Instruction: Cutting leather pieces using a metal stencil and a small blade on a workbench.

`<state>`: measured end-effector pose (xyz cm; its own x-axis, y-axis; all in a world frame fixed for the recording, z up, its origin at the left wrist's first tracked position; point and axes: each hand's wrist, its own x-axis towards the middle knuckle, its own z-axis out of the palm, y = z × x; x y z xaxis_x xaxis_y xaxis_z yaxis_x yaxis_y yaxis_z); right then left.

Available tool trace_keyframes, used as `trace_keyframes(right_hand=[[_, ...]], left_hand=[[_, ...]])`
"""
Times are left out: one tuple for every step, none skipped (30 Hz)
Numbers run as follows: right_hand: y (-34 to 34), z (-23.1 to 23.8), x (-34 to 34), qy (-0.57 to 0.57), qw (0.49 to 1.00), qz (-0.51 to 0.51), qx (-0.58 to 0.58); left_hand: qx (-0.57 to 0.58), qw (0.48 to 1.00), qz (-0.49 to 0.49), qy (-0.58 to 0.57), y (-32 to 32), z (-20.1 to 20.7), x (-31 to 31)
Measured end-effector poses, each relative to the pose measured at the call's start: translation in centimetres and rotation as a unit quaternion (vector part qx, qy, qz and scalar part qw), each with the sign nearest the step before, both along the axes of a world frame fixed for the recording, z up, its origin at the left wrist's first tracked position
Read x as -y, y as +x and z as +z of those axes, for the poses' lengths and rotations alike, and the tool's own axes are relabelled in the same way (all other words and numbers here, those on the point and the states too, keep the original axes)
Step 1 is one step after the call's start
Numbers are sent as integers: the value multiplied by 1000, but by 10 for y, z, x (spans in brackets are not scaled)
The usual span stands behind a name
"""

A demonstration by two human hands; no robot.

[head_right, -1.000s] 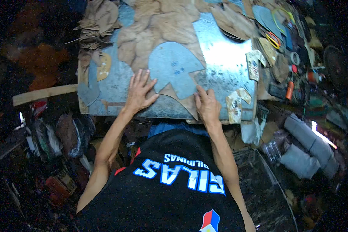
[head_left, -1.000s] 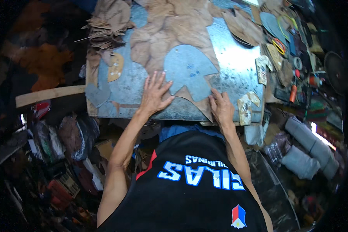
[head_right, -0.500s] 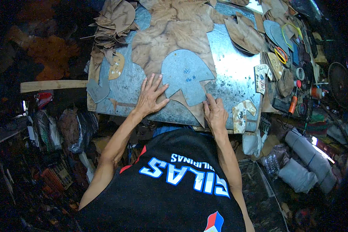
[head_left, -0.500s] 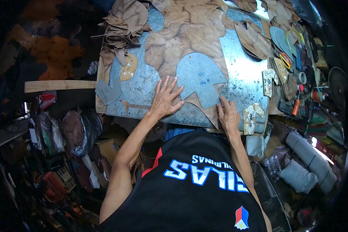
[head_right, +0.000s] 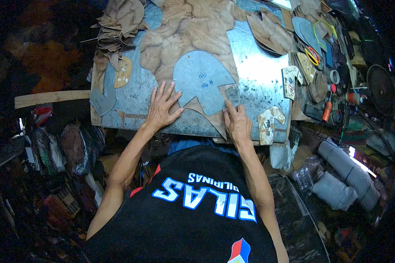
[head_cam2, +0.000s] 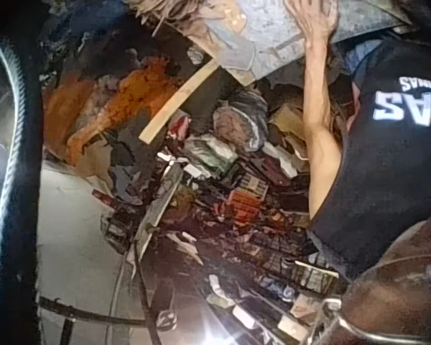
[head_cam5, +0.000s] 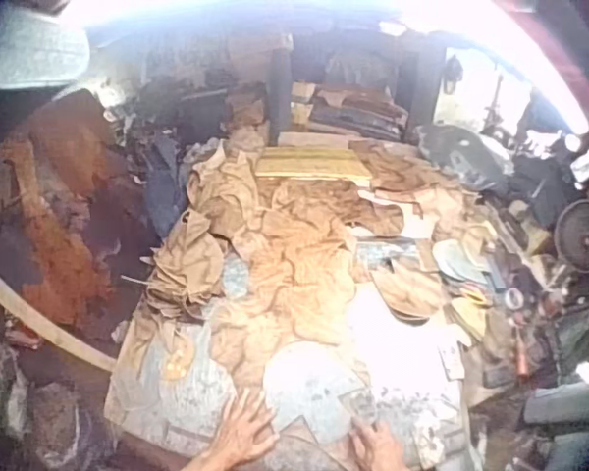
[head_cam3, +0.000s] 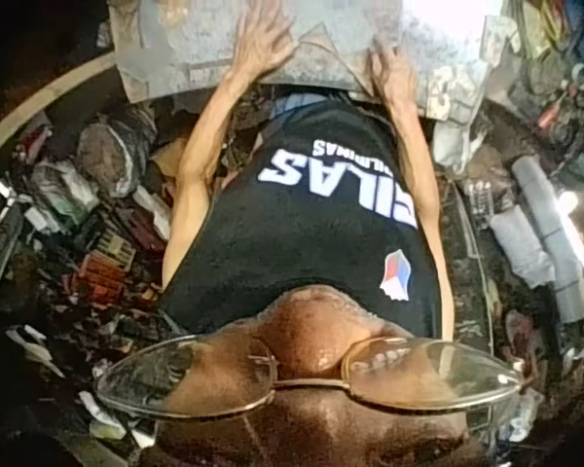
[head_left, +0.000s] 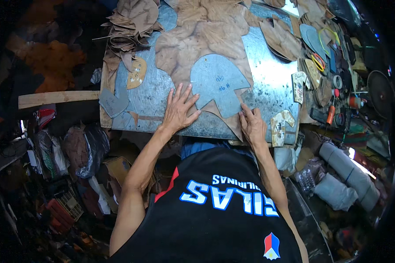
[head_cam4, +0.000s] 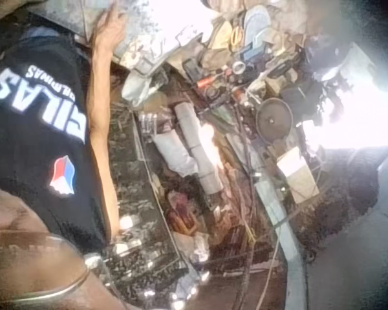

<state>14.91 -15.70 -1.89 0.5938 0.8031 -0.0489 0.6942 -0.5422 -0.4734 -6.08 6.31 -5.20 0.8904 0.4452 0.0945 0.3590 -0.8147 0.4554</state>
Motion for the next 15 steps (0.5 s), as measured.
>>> trace_keyframes(right_hand=[[0, 0, 1, 3, 1000, 3, 2], [-1, 1, 1, 2, 1000, -1, 1], [0, 1, 0, 2, 1000, -4, -1], [0, 2, 0, 3, 1000, 1, 0], [0, 2, -1, 3, 1000, -7, 0], [0, 2, -2, 2, 1000, -14, 0], [1, 2, -2, 2, 1000, -9, 0], [1, 2, -2, 0, 1000, -11, 0], [2, 1, -2, -3, 1000, -12, 0], [3, 1, -3, -3, 1000, -4, 0], [3, -1, -2, -5, 1000, -5, -2], [4, -2, -2, -6, 1000, -4, -4], [4, -1, -3, -6, 1000, 4, -5], [4, 0, -3, -13, 1000, -2, -11], [5, 1, -5, -20, 1000, -8, -18]], left_hand=[[2, 1000, 3, 3, -1, -1, 1], [2, 1000, 2, 0, -1, -1, 1], [2, 1000, 2, -2, -1, -2, 2], [-1, 1000, 3, -7, -2, -1, 3], [0, 1000, 8, -6, -2, 0, 3], [-1, 1000, 8, -4, -1, 0, 3], [-3, 1000, 8, -3, -1, 1, 3], [-3, 1000, 14, -3, -1, 3, 3], [-1, 1000, 12, -5, -2, 4, 4], [2, 1000, 12, -6, -2, 5, 4], [1, 1000, 20, -6, -2, 5, 5], [6, 1000, 21, -11, -3, 5, 7], [11, 1000, 22, -15, -3, 4, 8], [10, 999, 31, -15, -3, 4, 9], [14, 999, 34, -17, -2, 3, 11]])
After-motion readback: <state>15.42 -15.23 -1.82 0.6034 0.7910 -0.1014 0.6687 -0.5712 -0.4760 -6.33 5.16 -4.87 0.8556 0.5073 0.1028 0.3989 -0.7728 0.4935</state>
